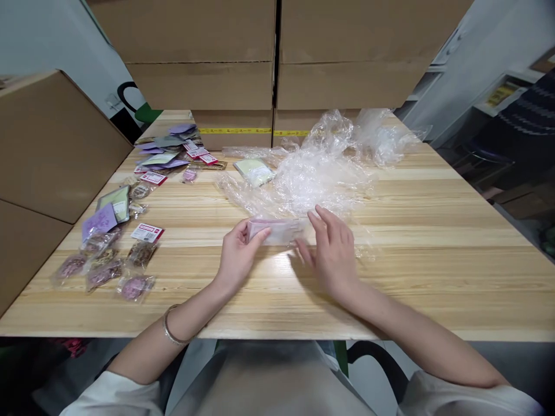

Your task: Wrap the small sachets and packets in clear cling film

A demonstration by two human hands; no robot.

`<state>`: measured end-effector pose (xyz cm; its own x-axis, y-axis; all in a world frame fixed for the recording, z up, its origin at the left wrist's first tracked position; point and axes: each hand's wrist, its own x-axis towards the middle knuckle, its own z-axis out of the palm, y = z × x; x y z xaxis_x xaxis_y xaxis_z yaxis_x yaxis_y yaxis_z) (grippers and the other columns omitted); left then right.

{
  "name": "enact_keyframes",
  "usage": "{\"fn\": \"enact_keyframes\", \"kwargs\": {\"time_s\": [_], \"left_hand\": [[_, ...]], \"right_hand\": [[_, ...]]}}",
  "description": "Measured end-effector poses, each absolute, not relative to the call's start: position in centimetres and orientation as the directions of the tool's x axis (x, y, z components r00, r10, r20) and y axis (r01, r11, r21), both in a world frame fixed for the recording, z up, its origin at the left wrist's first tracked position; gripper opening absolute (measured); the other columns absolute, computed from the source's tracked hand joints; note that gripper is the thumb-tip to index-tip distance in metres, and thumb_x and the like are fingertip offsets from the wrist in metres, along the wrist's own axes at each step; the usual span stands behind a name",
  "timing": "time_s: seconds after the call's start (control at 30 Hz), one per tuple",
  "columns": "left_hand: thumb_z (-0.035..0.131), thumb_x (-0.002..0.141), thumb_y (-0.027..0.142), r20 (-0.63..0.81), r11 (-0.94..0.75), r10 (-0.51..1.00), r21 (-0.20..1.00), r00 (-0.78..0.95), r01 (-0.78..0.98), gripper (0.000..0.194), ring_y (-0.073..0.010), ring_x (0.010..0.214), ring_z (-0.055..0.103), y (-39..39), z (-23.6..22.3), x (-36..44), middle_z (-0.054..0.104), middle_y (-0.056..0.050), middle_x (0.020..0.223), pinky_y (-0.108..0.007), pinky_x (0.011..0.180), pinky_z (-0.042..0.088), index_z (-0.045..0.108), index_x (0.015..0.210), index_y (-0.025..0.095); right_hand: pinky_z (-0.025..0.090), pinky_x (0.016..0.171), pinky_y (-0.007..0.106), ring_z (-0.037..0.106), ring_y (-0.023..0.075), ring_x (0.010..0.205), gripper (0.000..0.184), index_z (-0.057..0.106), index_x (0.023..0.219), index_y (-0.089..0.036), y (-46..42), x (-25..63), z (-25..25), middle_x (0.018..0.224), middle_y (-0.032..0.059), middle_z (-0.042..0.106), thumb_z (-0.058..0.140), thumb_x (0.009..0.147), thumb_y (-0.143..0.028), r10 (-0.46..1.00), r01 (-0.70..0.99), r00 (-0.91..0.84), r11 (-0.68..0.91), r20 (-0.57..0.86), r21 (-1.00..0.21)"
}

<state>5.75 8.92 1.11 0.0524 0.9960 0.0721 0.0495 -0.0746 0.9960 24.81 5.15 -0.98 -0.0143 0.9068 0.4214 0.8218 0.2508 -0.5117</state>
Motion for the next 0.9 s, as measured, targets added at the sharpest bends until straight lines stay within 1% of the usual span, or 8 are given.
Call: {"fn": "enact_keyframes", "kwargs": {"time_s": [0.13, 0.23, 0.4, 0.6, 0.67, 0.77, 0.83, 0.9], "left_hand": [[0.073, 0.082, 0.033, 0.158, -0.156, 0.985, 0.987, -0.065, 0.037, 0.031, -0.0189, 0.097, 0.067, 7.7, 1.2, 7.2, 0.074, -0.005, 0.103, -0.031, 0.09, 0.051, 0.068, 0.108, 0.017], [0.071, 0.085, 0.035, 0.134, -0.134, 0.989, 0.991, -0.055, 0.008, 0.032, -0.019, 0.098, 0.068, 7.0, 0.8, 8.1, 0.074, -0.005, 0.104, -0.032, 0.09, 0.052, 0.066, 0.111, 0.018], [0.067, 0.088, 0.043, 0.073, -0.071, 0.997, 0.994, 0.027, -0.087, 0.03, -0.018, 0.099, 0.067, 6.9, 0.1, 9.3, 0.073, -0.005, 0.104, -0.032, 0.091, 0.052, 0.066, 0.106, 0.019], [0.068, 0.086, 0.05, -0.029, 0.081, 0.973, 0.972, 0.228, -0.221, 0.038, -0.0192, 0.1, 0.066, 8.1, 1.2, 10.3, 0.073, -0.006, 0.105, -0.034, 0.093, 0.051, 0.068, 0.108, 0.019], [0.066, 0.087, 0.055, -0.035, 0.086, 0.956, 0.983, 0.291, -0.165, 0.041, -0.0197, 0.094, 0.067, 8.7, 1.6, 10.5, 0.073, -0.006, 0.098, -0.034, 0.089, 0.051, 0.069, 0.104, 0.017], [0.056, 0.091, 0.06, -0.027, 0.022, 0.906, 1.0, 0.422, 0.017, 0.046, -0.0212, 0.087, 0.066, 9.7, 1.8, 10.8, 0.071, -0.006, 0.086, -0.035, 0.083, 0.052, 0.071, 0.095, 0.017], [0.046, 0.096, 0.059, 0.024, -0.122, 0.871, 0.978, 0.491, 0.169, 0.049, -0.0229, 0.093, 0.064, 10.2, 1.6, 11.0, 0.069, -0.007, 0.09, -0.039, 0.089, 0.051, 0.072, 0.093, 0.018], [0.038, 0.1, 0.054, 0.1, -0.279, 0.847, 0.92, 0.522, 0.275, 0.049, -0.0238, 0.108, 0.06, 10.5, 1.3, 11.0, 0.066, -0.01, 0.106, -0.042, 0.101, 0.046, 0.071, 0.104, 0.019]], "right_hand": [[0.023, 0.12, 0.059, 0.007, 0.031, 0.153, 0.078, -0.007, 0.16, -0.026, 3.9, 23.7, -1.3, 0.166, 0.0136, 0.009, 0.042, 0.101, -0.042, 0.941, 0.665, -0.158, 0.325, 0.299, -0.672], [0.02, 0.122, 0.054, 0.003, 0.0239, 0.154, 0.073, -0.013, 0.158, -0.032, 3.8, 23.6, -1.5, 0.168, 0.0057, 0.002, 0.032, 0.103, -0.047, 0.972, 0.5, -0.119, 0.234, 0.202, -0.834], [0.03, 0.12, 0.046, 0.025, 0.0231, 0.15, 0.076, 0.004, 0.16, -0.031, 4.6, 23.8, -1.4, 0.165, 0.0071, 0.02, 0.04, 0.099, -0.056, 0.989, 0.238, -0.015, 0.143, 0.144, -0.961], [0.046, 0.106, 0.041, 0.055, 0.0248, 0.126, 0.053, 0.051, 0.134, -0.025, 5.8, 25.4, 0.6, 0.139, 0.0107, 0.057, 0.058, 0.09, -0.053, 0.995, 0.067, 0.068, 0.071, 0.076, -0.995], [0.052, 0.095, 0.039, 0.064, 0.0246, 0.109, 0.045, 0.061, 0.117, -0.022, 6.1, 26.7, 1.5, 0.117, 0.0099, 0.069, 0.064, 0.084, -0.054, 1.0, 0.069, 0.004, -0.008, -0.008, -0.998], [0.055, 0.075, 0.035, 0.067, 0.0217, 0.081, 0.037, 0.066, 0.092, -0.021, 6.0, 29.2, 2.7, 0.089, 0.0064, 0.072, 0.071, 0.078, -0.055, 0.982, 0.133, -0.131, -0.116, -0.133, -0.984], [0.053, 0.069, 0.033, 0.066, 0.0199, 0.073, 0.036, 0.067, 0.086, -0.02, 6.0, 31.2, 3.0, 0.082, 0.0051, 0.072, 0.073, 0.076, -0.055, 0.97, 0.158, -0.158, -0.158, -0.183, -0.975], [0.053, 0.067, 0.032, 0.067, 0.0193, 0.072, 0.034, 0.069, 0.085, -0.02, 6.8, 33.9, 3.1, 0.082, 0.0057, 0.072, 0.075, 0.076, -0.052, 0.971, 0.171, -0.108, -0.192, -0.212, -0.966]]}}
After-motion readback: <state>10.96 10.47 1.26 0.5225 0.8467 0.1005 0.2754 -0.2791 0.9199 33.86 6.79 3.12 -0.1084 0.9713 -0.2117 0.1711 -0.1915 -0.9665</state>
